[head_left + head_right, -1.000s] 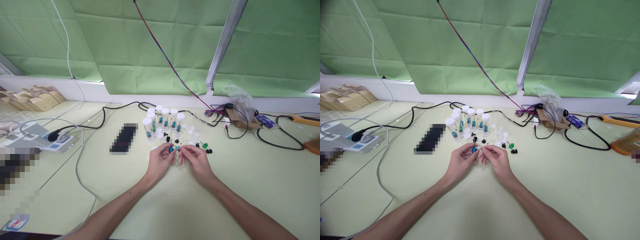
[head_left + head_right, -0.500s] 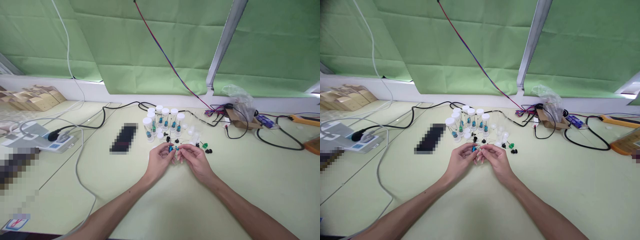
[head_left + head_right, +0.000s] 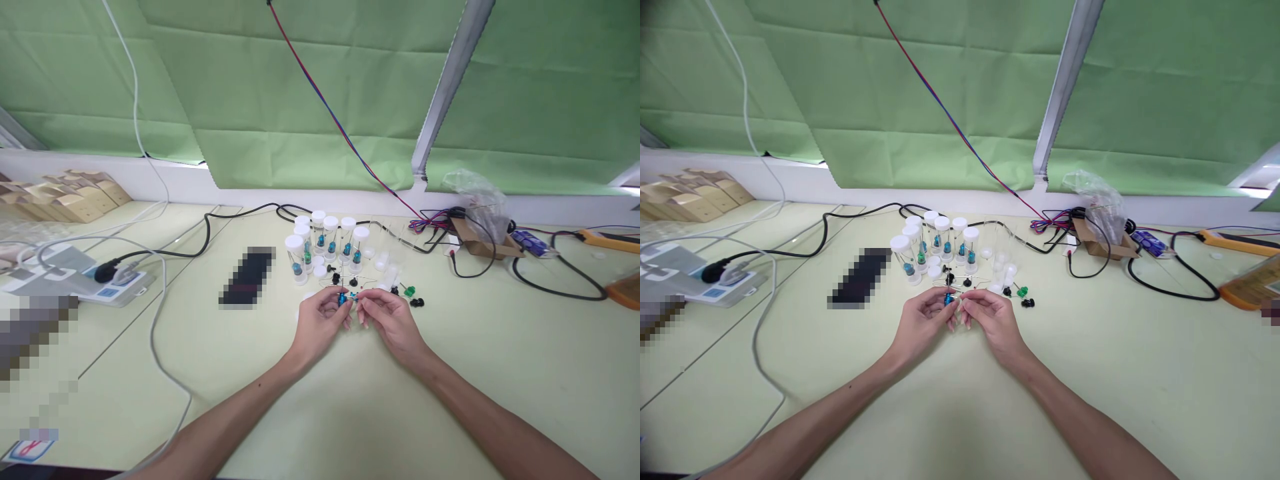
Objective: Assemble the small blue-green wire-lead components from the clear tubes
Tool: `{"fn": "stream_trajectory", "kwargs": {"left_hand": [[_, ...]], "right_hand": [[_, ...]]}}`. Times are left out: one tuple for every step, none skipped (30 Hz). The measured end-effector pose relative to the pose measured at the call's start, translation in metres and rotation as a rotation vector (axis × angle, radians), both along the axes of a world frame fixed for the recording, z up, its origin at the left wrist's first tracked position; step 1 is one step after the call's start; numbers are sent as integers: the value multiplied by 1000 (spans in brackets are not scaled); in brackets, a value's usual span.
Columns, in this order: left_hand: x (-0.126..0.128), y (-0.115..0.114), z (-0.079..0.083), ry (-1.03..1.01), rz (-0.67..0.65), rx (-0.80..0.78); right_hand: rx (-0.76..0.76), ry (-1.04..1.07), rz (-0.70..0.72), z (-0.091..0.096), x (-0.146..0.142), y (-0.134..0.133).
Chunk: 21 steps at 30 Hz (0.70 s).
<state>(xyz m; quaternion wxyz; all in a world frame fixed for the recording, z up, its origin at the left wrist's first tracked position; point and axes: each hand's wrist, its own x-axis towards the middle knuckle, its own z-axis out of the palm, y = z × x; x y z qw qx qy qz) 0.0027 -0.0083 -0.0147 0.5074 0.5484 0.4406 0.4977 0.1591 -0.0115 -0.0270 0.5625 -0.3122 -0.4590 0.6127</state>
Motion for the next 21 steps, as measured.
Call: {"fn": "stream_trajectory", "kwargs": {"left_hand": [[0,0,0,3,-1,0],[0,0,0,6,-2,-1],[0,0,0,9,-3,-2],[0,0,-1,11,-6,-3],[0,0,-1,12,-8,-3],[0,0,-2,12,-10,-2],[0,0,-2,12,-12,0],[0,0,-2,13,-13,2],[0,0,-2,14,-15,3],[0,0,-2,16,-17,4],[0,0,-2,17,-18,4],[0,0,-2,17,-20,4],[0,0,-2,17,-19,2],[0,0,-2,18,-19,1],[0,0,-2,20,-19,0],[0,0,-3,21,-22,0],[0,0,-3,22,-26,0],[0,1,-4,21,-30,-2],[0,1,-4,17,-35,-3],[0,1,-4,12,-40,-4],[0,1,-5,8,-42,-6]], "right_hand": [[0,-1,-2,0,0,0],[0,-1,-2,0,0,0],[-1,-1,-3,0,0,0],[-3,-1,-3,0,0,0],[-6,-2,-2,0,0,0],[-9,-1,-4,1,0,0],[-13,-2,-5,1,0,0],[-17,-3,-8,2,0,0],[-21,-5,-12,3,0,0],[-24,-6,-16,4,0,-1],[-26,-7,-20,4,0,-1],[-27,-9,-22,5,0,-1],[-28,-11,-24,6,0,-1],[-29,-14,-25,6,0,-2],[-31,-17,-26,6,0,-2],[-33,-20,-26,6,0,-2],[-36,-21,-26,6,0,-2],[-40,-22,-26,6,0,-2],[-43,-21,-25,7,0,-3],[-44,-21,-24,7,0,-3],[-45,-22,-23,7,0,-3]]}}
